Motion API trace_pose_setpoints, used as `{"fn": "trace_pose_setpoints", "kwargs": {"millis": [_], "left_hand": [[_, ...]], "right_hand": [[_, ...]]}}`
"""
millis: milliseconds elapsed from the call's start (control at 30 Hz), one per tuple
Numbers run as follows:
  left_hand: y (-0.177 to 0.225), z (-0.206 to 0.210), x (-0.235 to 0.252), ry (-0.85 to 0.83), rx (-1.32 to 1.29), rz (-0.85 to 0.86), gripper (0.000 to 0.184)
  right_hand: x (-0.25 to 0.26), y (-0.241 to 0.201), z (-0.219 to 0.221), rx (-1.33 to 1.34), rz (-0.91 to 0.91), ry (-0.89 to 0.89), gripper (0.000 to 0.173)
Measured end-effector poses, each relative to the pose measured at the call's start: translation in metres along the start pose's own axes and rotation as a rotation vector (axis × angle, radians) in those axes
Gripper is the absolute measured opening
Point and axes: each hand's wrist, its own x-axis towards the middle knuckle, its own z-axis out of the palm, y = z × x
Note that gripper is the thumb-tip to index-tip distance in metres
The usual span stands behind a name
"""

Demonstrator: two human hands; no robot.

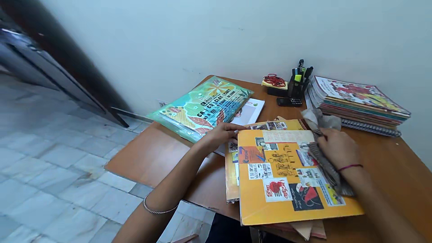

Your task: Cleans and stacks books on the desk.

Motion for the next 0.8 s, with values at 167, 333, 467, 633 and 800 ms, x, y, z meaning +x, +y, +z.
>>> {"fn": "trace_pose_setpoints", "kwargs": {"millis": [167, 333, 467, 633, 800], "left_hand": [[-0.002, 0.001, 0.001, 0.019, -0.042, -0.032, 0.031], [0.001, 0.008, -0.002, 0.125, -0.08, -0.045, 0.056], [0.002, 0.011, -0.004, 0.186, -0.124, -0.042, 0.042], [0.001, 0.009, 0.001, 0.17, -0.106, -0.084, 0.071], [-0.001, 0.008, 0.001, 0.17, -0.108, -0.069, 0.07]], "right_hand": [[-0.003, -0.063, 0.009, 0.019, -0.09, -0.072, 0.025], [-0.038, -0.154, 0.022, 0.168, -0.445, -0.239, 0.032], [-0.043, -0.173, 0.024, 0.109, -0.533, -0.322, 0.036], [-0.015, -0.103, 0.018, 0.111, -0.368, -0.26, 0.037], [-0.009, -0.001, 0.001, 0.039, -0.056, -0.025, 0.033]]}}
